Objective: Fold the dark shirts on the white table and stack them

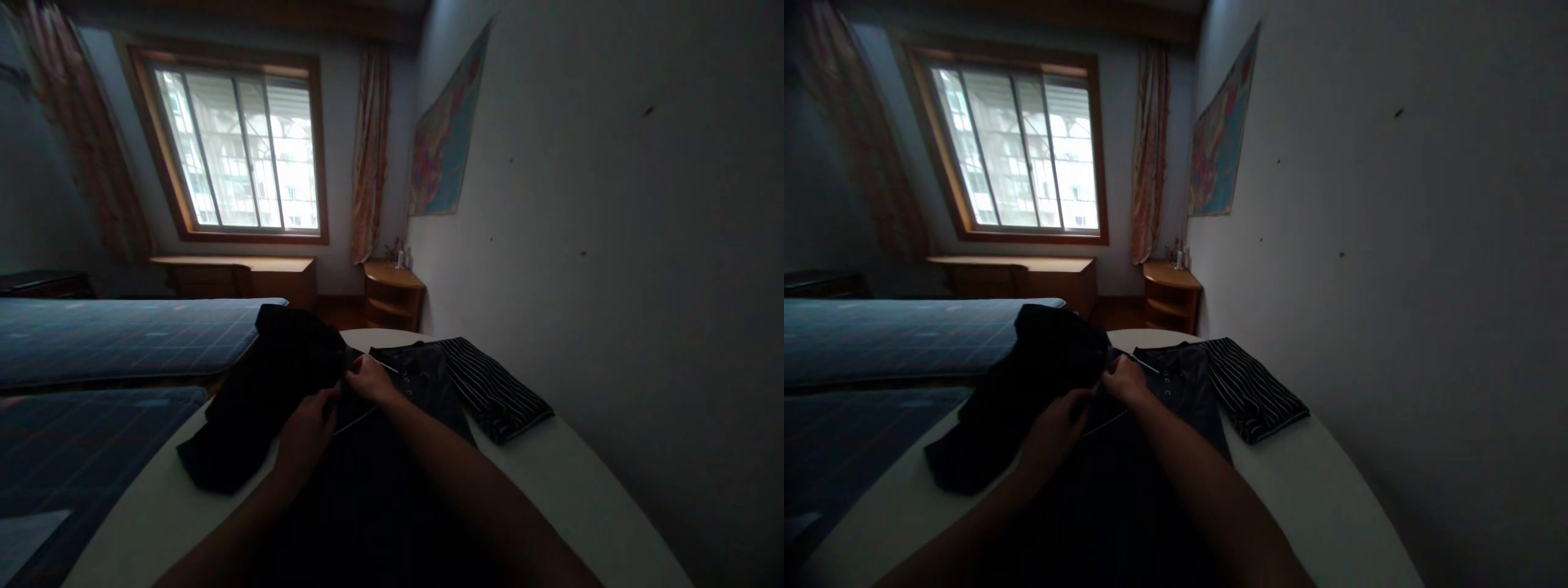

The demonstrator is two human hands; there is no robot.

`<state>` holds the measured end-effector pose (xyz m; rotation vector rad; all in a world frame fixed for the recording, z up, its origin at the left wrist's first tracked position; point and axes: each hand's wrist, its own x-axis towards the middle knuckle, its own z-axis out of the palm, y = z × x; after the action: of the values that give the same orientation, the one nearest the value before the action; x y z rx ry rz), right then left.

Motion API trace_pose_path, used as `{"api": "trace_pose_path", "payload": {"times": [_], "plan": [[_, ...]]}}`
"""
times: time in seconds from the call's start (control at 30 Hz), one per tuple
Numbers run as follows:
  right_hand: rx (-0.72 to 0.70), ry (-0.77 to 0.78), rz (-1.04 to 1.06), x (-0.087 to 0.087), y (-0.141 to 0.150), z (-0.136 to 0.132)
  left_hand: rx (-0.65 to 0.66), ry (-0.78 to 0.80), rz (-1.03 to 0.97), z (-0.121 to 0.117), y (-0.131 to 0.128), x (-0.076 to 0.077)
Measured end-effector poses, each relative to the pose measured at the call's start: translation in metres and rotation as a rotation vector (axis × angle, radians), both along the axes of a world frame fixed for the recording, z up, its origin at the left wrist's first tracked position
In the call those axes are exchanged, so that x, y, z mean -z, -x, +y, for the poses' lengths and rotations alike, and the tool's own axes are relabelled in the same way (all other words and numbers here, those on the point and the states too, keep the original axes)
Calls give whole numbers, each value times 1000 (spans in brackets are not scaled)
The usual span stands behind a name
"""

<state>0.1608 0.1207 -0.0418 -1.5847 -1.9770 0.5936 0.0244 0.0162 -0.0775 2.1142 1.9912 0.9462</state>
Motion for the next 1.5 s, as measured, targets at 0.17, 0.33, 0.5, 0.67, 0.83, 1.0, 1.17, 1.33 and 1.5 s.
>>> {"api": "trace_pose_path", "payload": {"times": [0.17, 0.33, 0.5, 0.67, 0.83, 1.0, 1.17, 1.33, 1.5], "plan": [[98, 61, 1, 10, 15, 18, 49, 8, 60, -4, -5, -3], [142, 39, 47, 11, 16, 32, 64, 51, 90, -5, -11, -8], [179, -10, 102, 5, 16, 46, 67, 18, 93, -4, -13, -6], [192, -56, 155, -5, 17, 57, 68, 21, 56, -4, -15, -10], [153, -53, 195, -10, 20, 69, 70, 5, -11, -8, -17, -18], [141, -13, 198, -7, 12, 77, 104, 29, -96, -11, -23, -26], [170, 31, 189, 1, -1, 79, 172, 43, -146, -15, -32, -28], [193, 58, 195, 17, -9, 77, 136, 96, 120, -20, -36, -23], [237, 39, 217, 29, -11, 77, 114, 178, 346, -23, -36, -24]]}}
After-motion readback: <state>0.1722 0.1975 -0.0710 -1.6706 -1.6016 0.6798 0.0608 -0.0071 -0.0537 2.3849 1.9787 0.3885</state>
